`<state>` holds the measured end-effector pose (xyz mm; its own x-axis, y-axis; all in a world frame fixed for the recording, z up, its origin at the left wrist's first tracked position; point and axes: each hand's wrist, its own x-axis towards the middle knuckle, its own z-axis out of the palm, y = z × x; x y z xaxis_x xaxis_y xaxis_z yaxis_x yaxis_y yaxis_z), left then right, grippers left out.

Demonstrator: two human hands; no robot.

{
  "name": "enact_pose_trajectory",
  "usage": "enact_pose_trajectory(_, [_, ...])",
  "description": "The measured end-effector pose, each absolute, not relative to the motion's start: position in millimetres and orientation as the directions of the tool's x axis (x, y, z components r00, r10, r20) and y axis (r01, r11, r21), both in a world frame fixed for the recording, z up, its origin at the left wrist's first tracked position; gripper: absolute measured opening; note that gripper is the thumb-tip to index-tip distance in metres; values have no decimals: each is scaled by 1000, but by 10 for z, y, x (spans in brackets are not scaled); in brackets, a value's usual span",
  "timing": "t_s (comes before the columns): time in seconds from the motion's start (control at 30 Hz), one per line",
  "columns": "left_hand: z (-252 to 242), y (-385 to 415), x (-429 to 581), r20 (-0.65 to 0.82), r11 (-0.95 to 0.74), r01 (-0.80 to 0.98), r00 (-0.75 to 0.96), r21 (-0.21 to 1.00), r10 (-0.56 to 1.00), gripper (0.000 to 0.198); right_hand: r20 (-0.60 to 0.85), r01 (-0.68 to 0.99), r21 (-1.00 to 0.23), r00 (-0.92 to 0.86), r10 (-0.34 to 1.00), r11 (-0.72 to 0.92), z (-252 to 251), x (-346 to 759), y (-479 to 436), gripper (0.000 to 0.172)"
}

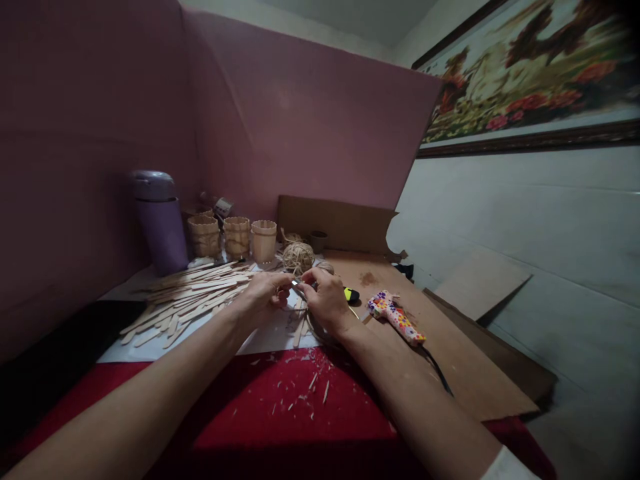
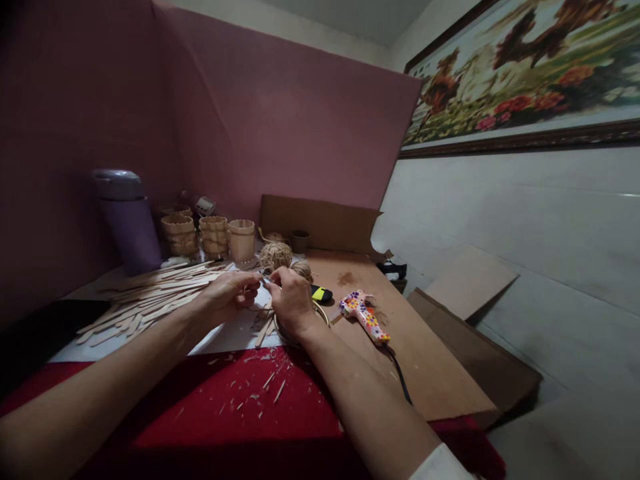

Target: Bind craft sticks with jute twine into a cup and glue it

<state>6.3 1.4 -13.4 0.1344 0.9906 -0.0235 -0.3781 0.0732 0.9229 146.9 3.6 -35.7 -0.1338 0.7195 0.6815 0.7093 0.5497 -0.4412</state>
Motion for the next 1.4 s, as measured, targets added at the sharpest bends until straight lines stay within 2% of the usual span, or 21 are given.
enact_pose_trajectory(0.13, [-137,15,83,-54,92,-352,115,932,992,16,672,684,-472,-130,729,556,-361,1455,44,14])
enact_pose_trajectory(0.23, [-160,37,82,-62,78,-329,59,941,996,15,596,599,-586,-137,791,546,-349,1416,4,14])
enact_pose_trajectory(0.33, [-190,58,69,-47,62,-281,60,958,997,13,514,473,-670,-260,818,572,-335,1383,-47,12])
enact_pose_trajectory(0.43, [-211,70,50,-21,41,-235,87,971,996,13,552,459,-619,-322,769,637,-305,1392,-80,11])
enact_pose_trajectory(0.57, [-208,71,31,-40,63,-200,118,978,992,17,614,561,-537,-252,748,630,-263,1449,-86,10])
enact_pose_trajectory(0.73, [-168,41,28,-60,89,-148,188,985,980,15,710,612,-426,-230,666,666,-262,1486,-65,9])
enact_pose_trajectory(0.93, [-151,4,37,-66,104,-153,235,983,970,16,585,601,-564,-193,788,566,-280,1480,-54,8])
enact_pose_trajectory(1.07, [-161,17,39,-33,58,-111,222,992,974,18,633,671,-492,-162,757,555,-266,1493,-56,9])
enact_pose_trajectory(1.23, [-157,55,46,67,-74,63,111,995,992,16,711,740,-333,-210,671,584,-249,1533,-42,10])
enact_pose_trajectory(1.3, [-151,56,49,106,-115,115,83,987,991,16,698,736,-339,-222,681,587,-250,1539,-37,13])
enact_pose_trajectory(1.4, [-135,37,52,97,-111,123,114,986,989,17,654,683,-437,-204,728,585,-259,1532,-30,12])
